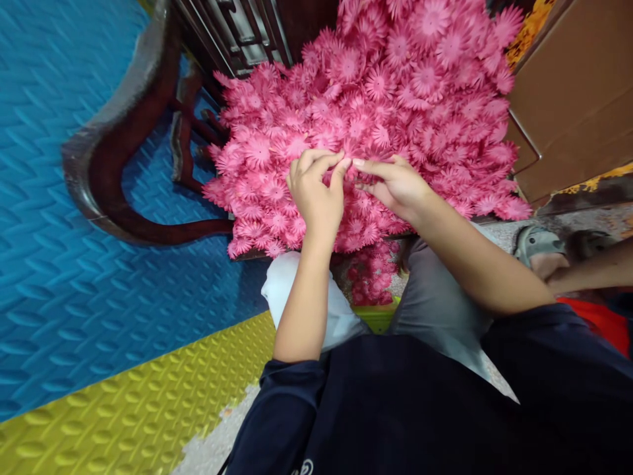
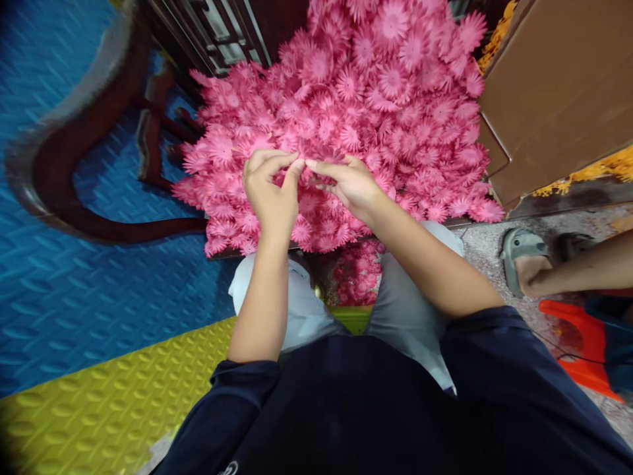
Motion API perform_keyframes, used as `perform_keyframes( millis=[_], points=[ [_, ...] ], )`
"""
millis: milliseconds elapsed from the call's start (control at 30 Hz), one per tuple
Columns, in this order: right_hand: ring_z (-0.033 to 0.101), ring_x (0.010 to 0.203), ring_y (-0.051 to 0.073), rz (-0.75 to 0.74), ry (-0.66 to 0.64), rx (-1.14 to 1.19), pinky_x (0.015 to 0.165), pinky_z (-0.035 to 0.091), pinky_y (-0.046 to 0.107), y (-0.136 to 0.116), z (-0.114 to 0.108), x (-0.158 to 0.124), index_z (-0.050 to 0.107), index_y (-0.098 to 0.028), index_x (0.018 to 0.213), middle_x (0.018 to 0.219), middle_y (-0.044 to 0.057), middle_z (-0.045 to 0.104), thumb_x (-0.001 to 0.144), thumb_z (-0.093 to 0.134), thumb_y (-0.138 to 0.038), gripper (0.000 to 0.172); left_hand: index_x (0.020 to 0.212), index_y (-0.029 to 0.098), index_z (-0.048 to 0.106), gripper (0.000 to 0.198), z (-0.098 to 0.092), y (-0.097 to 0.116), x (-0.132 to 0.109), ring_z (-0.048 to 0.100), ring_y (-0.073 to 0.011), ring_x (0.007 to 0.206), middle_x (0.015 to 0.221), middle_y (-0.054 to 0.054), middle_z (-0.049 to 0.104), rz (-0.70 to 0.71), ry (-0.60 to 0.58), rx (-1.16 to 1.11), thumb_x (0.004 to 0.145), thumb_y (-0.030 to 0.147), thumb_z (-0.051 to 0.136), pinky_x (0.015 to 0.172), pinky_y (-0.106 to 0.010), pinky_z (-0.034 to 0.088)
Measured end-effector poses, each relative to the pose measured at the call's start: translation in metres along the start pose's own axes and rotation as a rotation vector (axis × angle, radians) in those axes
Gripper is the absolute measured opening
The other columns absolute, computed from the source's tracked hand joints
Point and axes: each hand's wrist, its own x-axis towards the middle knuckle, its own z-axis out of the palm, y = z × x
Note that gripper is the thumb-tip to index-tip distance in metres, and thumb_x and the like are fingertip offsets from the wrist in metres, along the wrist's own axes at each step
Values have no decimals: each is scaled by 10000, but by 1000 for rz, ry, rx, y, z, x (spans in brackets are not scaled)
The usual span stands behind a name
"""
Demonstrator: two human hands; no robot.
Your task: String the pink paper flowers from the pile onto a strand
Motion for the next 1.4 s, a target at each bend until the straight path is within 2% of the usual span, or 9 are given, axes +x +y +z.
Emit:
perform_keyframes(
  millis=[100,400,600,700,800,933,1100,1233,1400],
  points=[
    [640,914,152,9,-1,-22,853,558,336,1,0,0,628,-203,752,825,9,677,663,770,-287,187,808,280,680,67,2,-2,0,590,-213,1027,944,-24,660,-42,5,-50,843,320,639,976,-413,450],
    [650,931,159,-37,-69,-41,807,566,313,3,-1,0,649,-213,796,911,15,712,610,817,-367,295,788,248,651,58,8,-6,2,621,-156,864,843,-3,670,-85,51,-161,826,291,662,846,-318,491],
    [643,867,136,-49,-65,-9,715,547,259,2,0,1,670,-189,800,904,23,714,584,819,-448,369,765,223,626,234,12,-9,0,614,-178,908,861,-25,655,-33,55,-173,894,404,551,889,-338,469],
    [638,874,142,-53,-73,-29,648,521,245,4,0,4,681,-192,822,924,38,716,565,825,-460,398,721,210,609,290,14,-12,0,605,-187,913,848,-34,639,-10,56,-167,923,388,499,906,-355,455],
    [627,807,124,-54,-26,-57,623,504,243,8,-2,8,681,-198,855,906,28,706,572,827,-435,397,714,218,615,245,13,-11,1,600,-178,877,830,-27,638,14,46,-181,908,343,535,878,-338,463],
    [627,821,109,-46,16,-69,701,524,252,12,-6,13,669,-207,895,929,11,691,625,804,-413,365,729,223,632,221,12,-9,1,603,-165,854,823,-22,639,9,51,-228,894,352,560,837,-310,474],
    [625,836,106,-37,-6,-89,711,529,241,8,-4,9,666,-207,854,877,5,682,658,785,-402,301,787,225,671,216,16,-11,0,626,-158,870,848,-20,666,-2,19,-315,871,406,588,822,-299,492],
    [602,764,82,-32,-32,-43,673,522,222,5,-2,6,675,-200,827,837,-6,678,664,781,-382,266,884,236,689,231,20,-16,1,663,-150,890,906,-17,706,-65,-15,-492,830,453,631,840,-291,510],
    [581,703,67,-60,-58,-43,639,511,213,2,-3,6,695,-197,796,792,-20,672,601,821,-366,288,819,220,687,159,21,-16,0,674,-120,804,834,0,719,-109,13,-573,810,379,677,805,-264,523]
  ],
)
